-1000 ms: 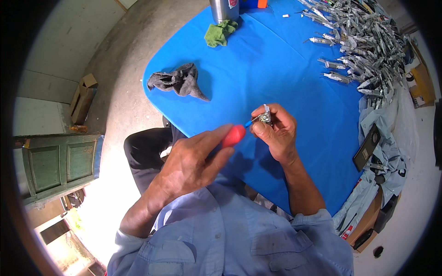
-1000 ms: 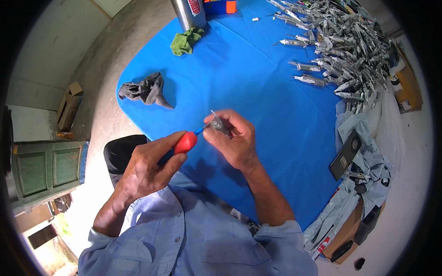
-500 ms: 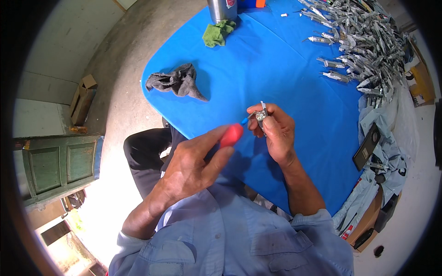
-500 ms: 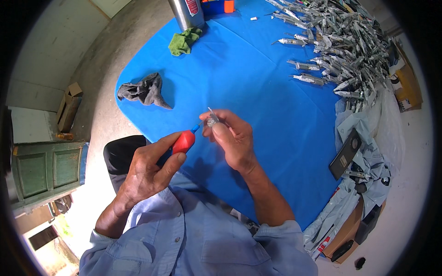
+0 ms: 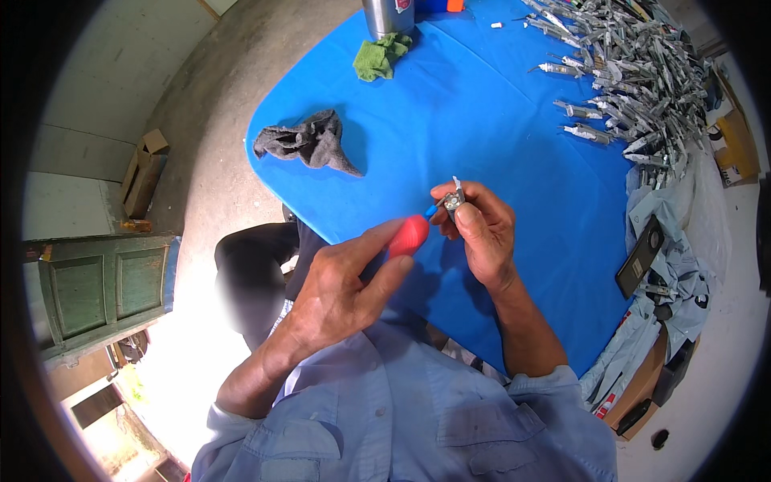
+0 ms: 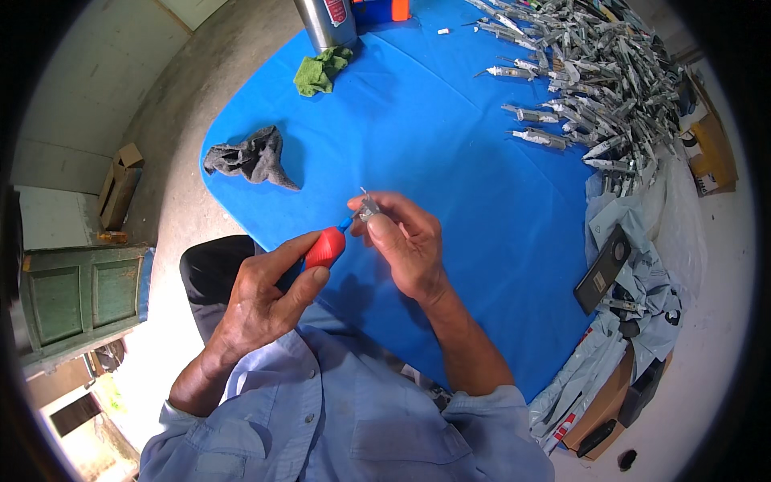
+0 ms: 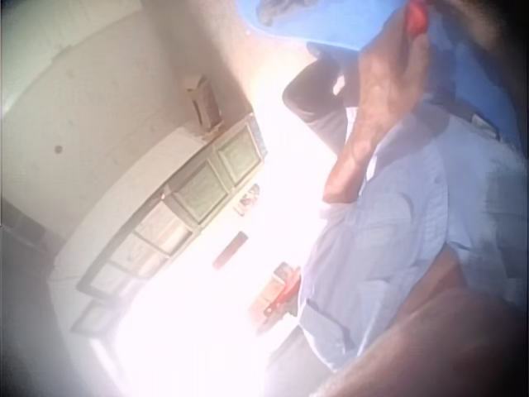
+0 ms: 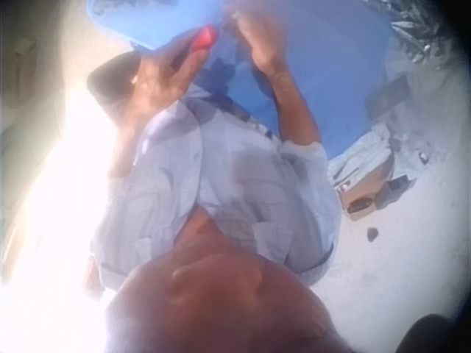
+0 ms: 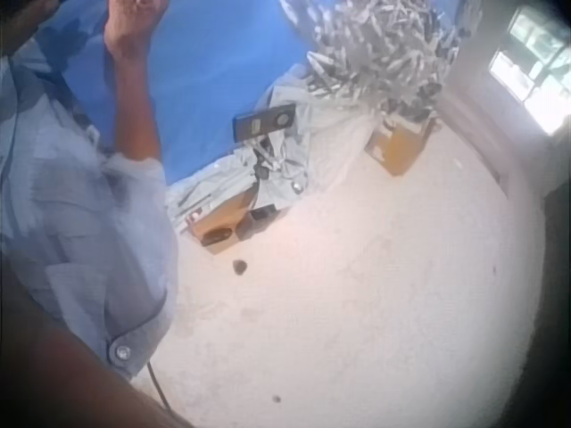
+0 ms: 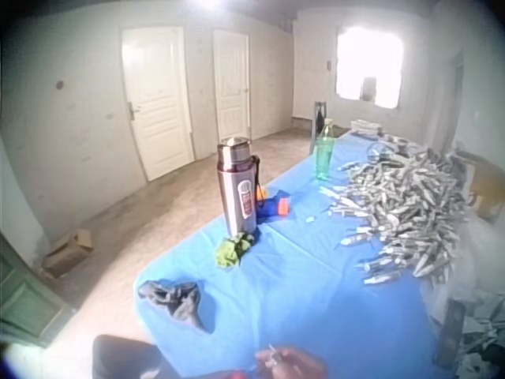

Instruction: The person wipes an electronic component with a cloth, adjusts parts by hand, and uses a screwdriver to tighten a screw on the assembly.

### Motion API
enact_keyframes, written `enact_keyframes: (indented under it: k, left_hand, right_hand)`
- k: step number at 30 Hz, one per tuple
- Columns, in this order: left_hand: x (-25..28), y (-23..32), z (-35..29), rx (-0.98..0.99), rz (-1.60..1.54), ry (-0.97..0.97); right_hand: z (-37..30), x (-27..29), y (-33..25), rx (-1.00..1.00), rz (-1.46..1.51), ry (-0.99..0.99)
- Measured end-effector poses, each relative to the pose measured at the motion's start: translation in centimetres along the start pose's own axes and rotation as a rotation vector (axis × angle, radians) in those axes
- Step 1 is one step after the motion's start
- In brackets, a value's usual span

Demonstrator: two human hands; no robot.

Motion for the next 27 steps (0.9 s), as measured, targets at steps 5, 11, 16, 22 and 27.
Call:
enact_keyframes:
  k: [5,11,16,22,27]
  left_hand:
    - [-0.31,-0.3,-0.3,0.01,-0.026,0.038]
    - [-0.47,-0.4,-0.32,0.005,-0.034,0.042]
    - [-0.61,-0.56,-0.36,0.015,-0.041,0.04]
    - [-0.78,-0.69,-0.29,0.034,-0.045,0.017]
    - [-0.99,-0.84,-0.21,-0.072,-0.004,0.107]
  right_hand:
    - [0.05,-0.06,-0.05,0.009,0.005,0.003]
    - [0.01,-0.01,0.01,-0.01,0.017,0.035]
    - [-0.02,0.11,0.15,-0.022,0.024,0.041]
    - [-0.04,0.34,0.34,-0.011,0.066,0.046]
    - [-0.05,0.62,0.71,-0.02,0.137,0.066]
Point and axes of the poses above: each hand's wrist, its own z-axis towards the middle knuckle, its own x-axis out of the back of the hand, y = z × x, the point moved 7 cm from there along z, towards the middle knuckle, and after that the axes turned 15 degrees about z, right-handed, at the moved point
